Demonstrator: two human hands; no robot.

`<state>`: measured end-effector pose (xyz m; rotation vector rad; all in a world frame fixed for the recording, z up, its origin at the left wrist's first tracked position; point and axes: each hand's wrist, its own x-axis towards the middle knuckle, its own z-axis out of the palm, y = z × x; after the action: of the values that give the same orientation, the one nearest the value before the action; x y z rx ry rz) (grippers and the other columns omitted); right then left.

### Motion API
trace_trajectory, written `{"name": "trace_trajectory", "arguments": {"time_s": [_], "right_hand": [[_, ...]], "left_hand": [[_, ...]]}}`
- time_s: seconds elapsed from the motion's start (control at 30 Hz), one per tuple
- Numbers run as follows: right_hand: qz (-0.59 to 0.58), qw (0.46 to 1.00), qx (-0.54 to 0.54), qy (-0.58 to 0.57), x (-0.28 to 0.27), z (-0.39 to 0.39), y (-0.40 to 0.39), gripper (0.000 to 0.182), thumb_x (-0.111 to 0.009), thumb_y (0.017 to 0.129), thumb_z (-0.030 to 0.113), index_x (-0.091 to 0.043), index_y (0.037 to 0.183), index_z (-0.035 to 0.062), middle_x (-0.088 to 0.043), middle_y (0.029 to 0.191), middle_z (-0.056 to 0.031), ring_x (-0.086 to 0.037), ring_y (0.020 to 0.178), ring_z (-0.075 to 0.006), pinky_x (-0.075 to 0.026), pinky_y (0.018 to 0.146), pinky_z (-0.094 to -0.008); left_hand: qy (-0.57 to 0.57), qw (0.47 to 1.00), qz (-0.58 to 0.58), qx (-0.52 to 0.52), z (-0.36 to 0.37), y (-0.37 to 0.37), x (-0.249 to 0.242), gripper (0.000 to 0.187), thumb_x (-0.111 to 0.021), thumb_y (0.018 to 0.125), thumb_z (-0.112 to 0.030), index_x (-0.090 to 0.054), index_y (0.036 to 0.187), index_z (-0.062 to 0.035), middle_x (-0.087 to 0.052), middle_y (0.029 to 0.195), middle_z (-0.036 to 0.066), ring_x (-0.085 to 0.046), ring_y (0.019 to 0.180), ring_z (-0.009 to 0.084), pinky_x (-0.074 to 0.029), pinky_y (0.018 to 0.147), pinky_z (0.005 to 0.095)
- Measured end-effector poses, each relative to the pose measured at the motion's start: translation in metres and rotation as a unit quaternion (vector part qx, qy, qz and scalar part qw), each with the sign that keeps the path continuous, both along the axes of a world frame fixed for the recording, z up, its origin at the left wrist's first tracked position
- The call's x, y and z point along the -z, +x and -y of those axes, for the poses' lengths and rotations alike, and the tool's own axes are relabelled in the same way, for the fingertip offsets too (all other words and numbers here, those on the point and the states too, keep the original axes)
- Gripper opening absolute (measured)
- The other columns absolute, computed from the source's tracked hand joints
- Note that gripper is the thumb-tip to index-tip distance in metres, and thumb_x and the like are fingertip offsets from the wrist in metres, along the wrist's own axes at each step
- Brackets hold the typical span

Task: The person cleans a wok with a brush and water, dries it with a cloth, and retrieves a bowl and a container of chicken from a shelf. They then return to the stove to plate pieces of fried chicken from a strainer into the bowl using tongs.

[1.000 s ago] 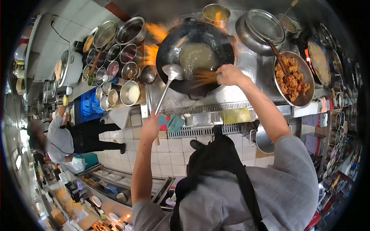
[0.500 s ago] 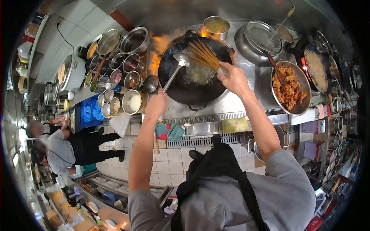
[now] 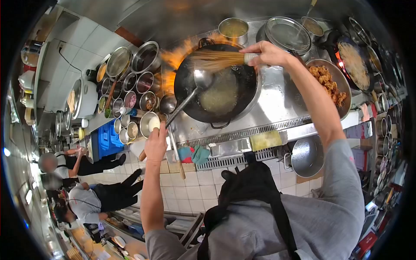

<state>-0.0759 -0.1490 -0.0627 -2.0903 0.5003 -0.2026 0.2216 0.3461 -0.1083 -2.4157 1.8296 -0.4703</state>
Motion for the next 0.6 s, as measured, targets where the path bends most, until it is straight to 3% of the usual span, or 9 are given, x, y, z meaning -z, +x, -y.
{"name": "trace_trajectory", "arguments": {"time_s": [0.03,0.2,0.23,0.3,0.37,0.43,0.5,0.53,0.6], "right_hand": [[-0.095,0.986,-0.036,-0.132,0.010,0.018,0.000,0.061,-0.081,0.085,0.017,-0.065,0.143,0.0044,-0.076,0.103,-0.0094,-0.072,0.082,-0.0169,-0.057,0.075,-0.0318],[0.092,0.979,0.119,0.139,0.015,-0.023,-0.013,0.059,-0.076,0.087,0.016,-0.064,0.144,0.0044,-0.075,0.095,-0.0066,-0.068,0.075,-0.0122,-0.056,0.066,-0.0302],[0.124,0.959,0.131,0.219,0.013,-0.038,-0.016,0.058,-0.075,0.087,0.015,-0.064,0.143,0.0036,-0.075,0.094,-0.0062,-0.069,0.077,-0.0116,-0.056,0.066,-0.0293],[0.030,0.979,0.129,0.152,0.016,-0.024,-0.030,0.059,-0.076,0.089,0.018,-0.063,0.144,0.0044,-0.075,0.096,-0.0066,-0.067,0.071,-0.0116,-0.053,0.060,-0.0280],[-0.066,0.988,0.116,0.083,0.019,-0.009,-0.034,0.060,-0.077,0.090,0.022,-0.062,0.146,0.0052,-0.075,0.098,-0.0070,-0.066,0.066,-0.0117,-0.050,0.054,-0.0267],[0.073,0.971,0.177,0.140,0.001,-0.028,-0.035,0.061,-0.080,0.089,0.022,-0.063,0.145,0.0073,-0.075,0.102,-0.0076,-0.066,0.071,-0.0122,-0.052,0.059,-0.0271],[0.279,0.916,0.198,0.211,-0.001,-0.057,-0.033,0.060,-0.081,0.088,0.021,-0.065,0.144,0.0086,-0.075,0.100,-0.0068,-0.066,0.073,-0.0116,-0.052,0.063,-0.0270],[0.302,0.918,0.200,0.159,0.007,-0.077,-0.027,0.061,-0.082,0.087,0.020,-0.064,0.144,0.0076,-0.075,0.101,-0.0061,-0.067,0.075,-0.0108,-0.054,0.068,-0.0272],[0.079,0.994,0.075,0.005,0.053,-0.037,-0.044,0.064,-0.082,0.087,0.020,-0.062,0.147,0.0097,-0.075,0.102,-0.0066,-0.067,0.079,-0.0118,-0.055,0.068,-0.0277]], "left_hand": [[0.002,1.000,-0.003,0.002,-0.002,0.000,0.001,0.042,-0.066,0.101,-0.025,-0.058,0.140,-0.0107,-0.057,0.087,0.010,-0.067,0.071,0.0286,-0.056,0.056,0.0428],[-0.055,0.991,-0.124,0.002,-0.014,-0.015,0.025,0.042,-0.064,0.104,-0.024,-0.057,0.142,-0.0075,-0.062,0.086,0.013,-0.066,0.067,0.0282,-0.054,0.056,0.0412],[-0.059,0.970,-0.234,-0.025,-0.013,-0.021,0.029,0.042,-0.063,0.106,-0.025,-0.056,0.143,-0.0066,-0.061,0.084,0.012,-0.065,0.066,0.0262,-0.053,0.055,0.0395],[-0.070,0.889,-0.444,-0.089,-0.014,-0.037,0.045,0.043,-0.060,0.108,-0.026,-0.054,0.146,-0.0050,-0.061,0.079,0.009,-0.063,0.062,0.0222,-0.051,0.054,0.0362],[-0.081,0.728,-0.656,-0.183,-0.019,-0.041,0.065,0.047,-0.055,0.112,-0.030,-0.047,0.152,-0.0065,-0.050,0.072,-0.001,-0.048,0.056,0.0104,-0.038,0.046,0.0271],[-0.076,0.557,-0.786,-0.256,-0.010,-0.052,0.057,0.048,-0.054,0.112,-0.031,-0.046,0.153,-0.0081,-0.046,0.073,-0.004,-0.041,0.055,0.0066,-0.032,0.043,0.0238],[-0.078,0.529,-0.804,-0.260,0.003,-0.062,0.054,0.047,-0.053,0.113,-0.030,-0.044,0.154,-0.0117,-0.045,0.075,-0.003,-0.035,0.053,0.0044,-0.025,0.043,0.0205],[-0.078,0.522,-0.811,-0.253,0.010,-0.062,0.053,0.045,-0.052,0.113,-0.030,-0.045,0.153,-0.0122,-0.045,0.075,-0.003,-0.035,0.053,0.0046,-0.025,0.043,0.0206],[-0.074,0.525,-0.812,-0.243,0.020,-0.068,0.044,0.039,-0.050,0.114,-0.030,-0.048,0.149,-0.0133,-0.045,0.075,-0.002,-0.035,0.053,0.0046,-0.026,0.043,0.0205]]}}
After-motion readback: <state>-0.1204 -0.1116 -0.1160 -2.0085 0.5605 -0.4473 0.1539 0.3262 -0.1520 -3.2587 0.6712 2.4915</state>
